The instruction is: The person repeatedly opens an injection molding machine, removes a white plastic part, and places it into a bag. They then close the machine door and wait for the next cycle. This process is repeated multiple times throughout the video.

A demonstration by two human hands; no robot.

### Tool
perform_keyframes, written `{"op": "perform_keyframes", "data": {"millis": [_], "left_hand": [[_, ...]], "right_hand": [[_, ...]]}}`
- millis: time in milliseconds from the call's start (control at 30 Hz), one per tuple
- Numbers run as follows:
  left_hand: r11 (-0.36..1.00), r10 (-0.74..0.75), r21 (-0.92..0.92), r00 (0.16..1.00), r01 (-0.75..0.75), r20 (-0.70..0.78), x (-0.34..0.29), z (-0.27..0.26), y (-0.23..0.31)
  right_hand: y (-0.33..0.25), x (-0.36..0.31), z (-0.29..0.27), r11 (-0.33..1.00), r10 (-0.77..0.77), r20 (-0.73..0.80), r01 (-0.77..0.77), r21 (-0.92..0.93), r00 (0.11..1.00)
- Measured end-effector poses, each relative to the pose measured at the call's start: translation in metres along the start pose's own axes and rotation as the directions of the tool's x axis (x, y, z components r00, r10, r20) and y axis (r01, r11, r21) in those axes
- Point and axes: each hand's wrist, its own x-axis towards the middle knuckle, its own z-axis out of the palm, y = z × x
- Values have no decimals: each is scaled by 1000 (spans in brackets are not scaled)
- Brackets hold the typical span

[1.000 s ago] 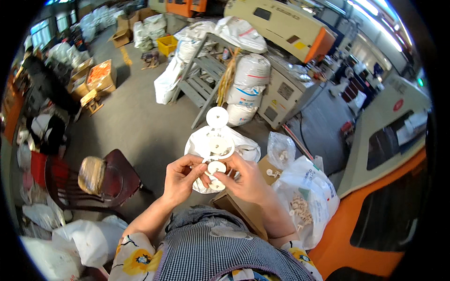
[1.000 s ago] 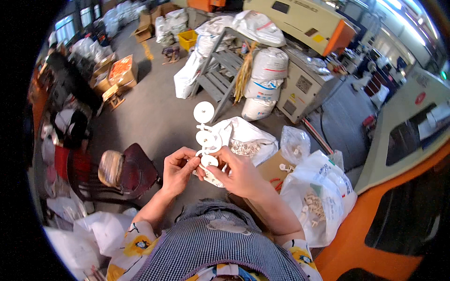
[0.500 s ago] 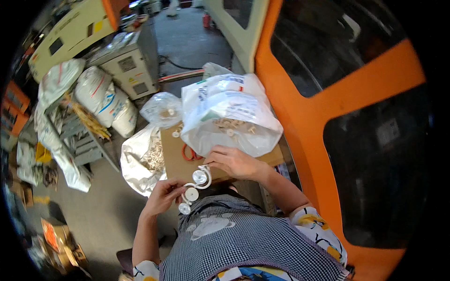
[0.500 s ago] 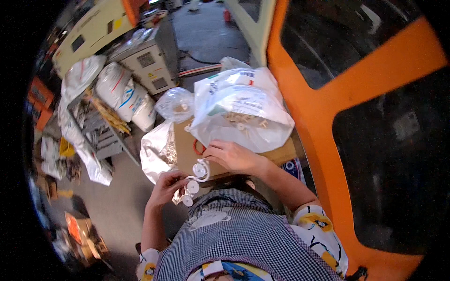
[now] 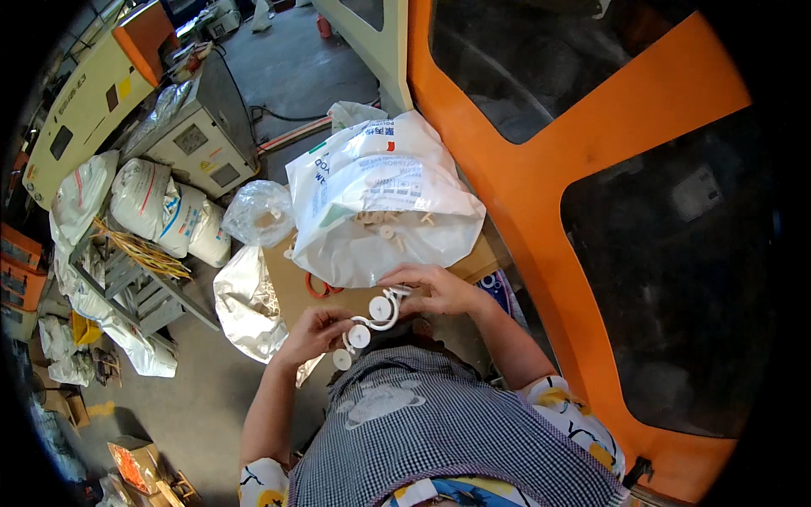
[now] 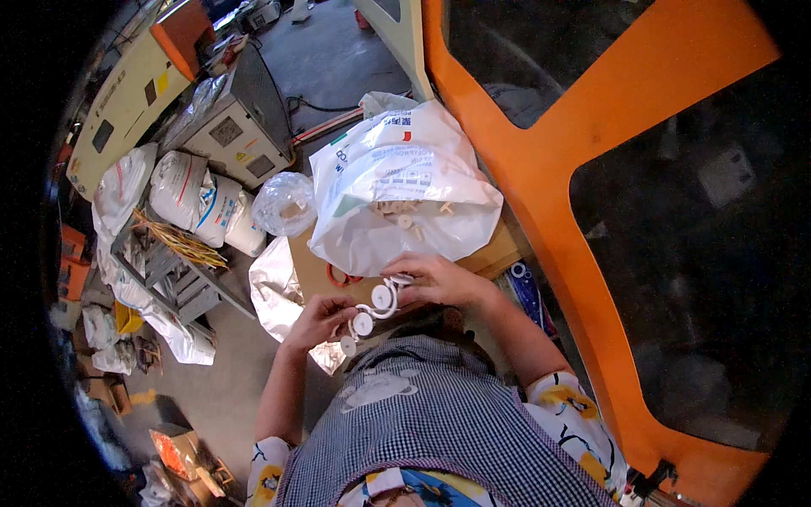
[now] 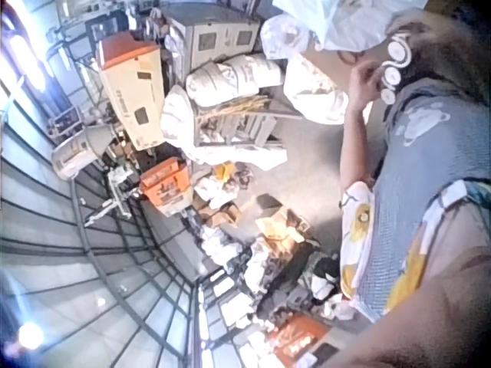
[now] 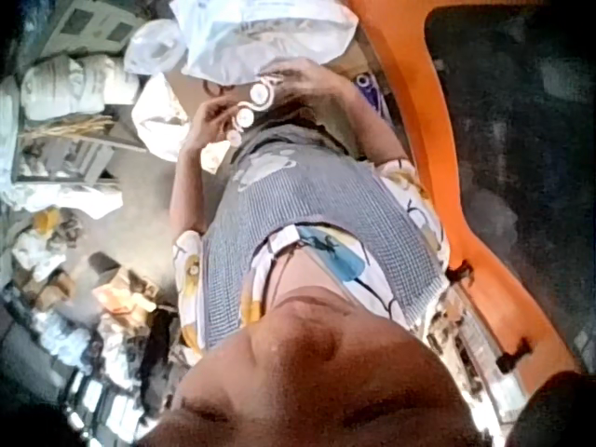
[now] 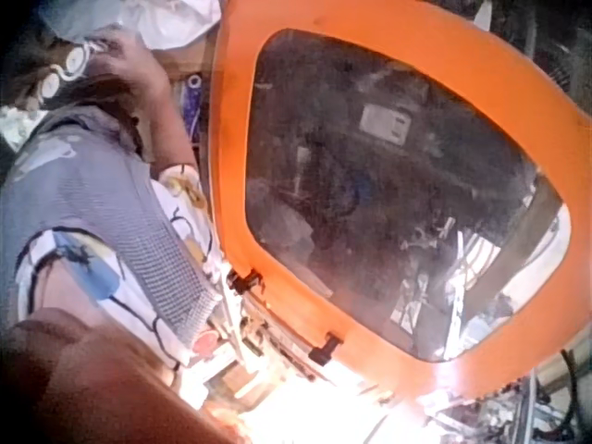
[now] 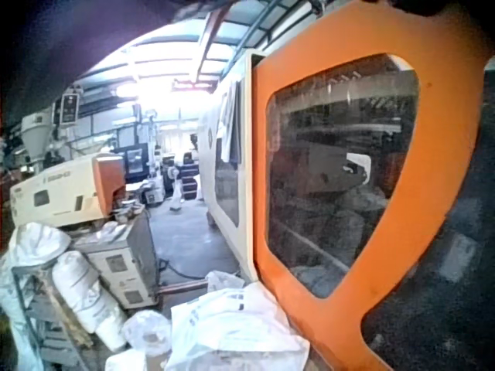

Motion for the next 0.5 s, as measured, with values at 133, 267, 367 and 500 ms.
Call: {"op": "perform_keyframes", "data": {"millis": [133,267,367,500], "left_hand": [[936,-69,-345,997,74,26,-4,-3,1],[822,-31,-569,999,38,22,-8,1,-15],[737,-1,-676,1000,-2,-4,-15,5,-20],[336,113,-942,992,15,56,-24,13,-25]], "right_hand": [[-1,17,1,793,278,79,-275,544,957],[-24,41,2,717,267,141,-294,632,953],[-30,51,5,677,215,209,-300,673,954],[-43,62,16,789,168,145,-222,573,975]]}}
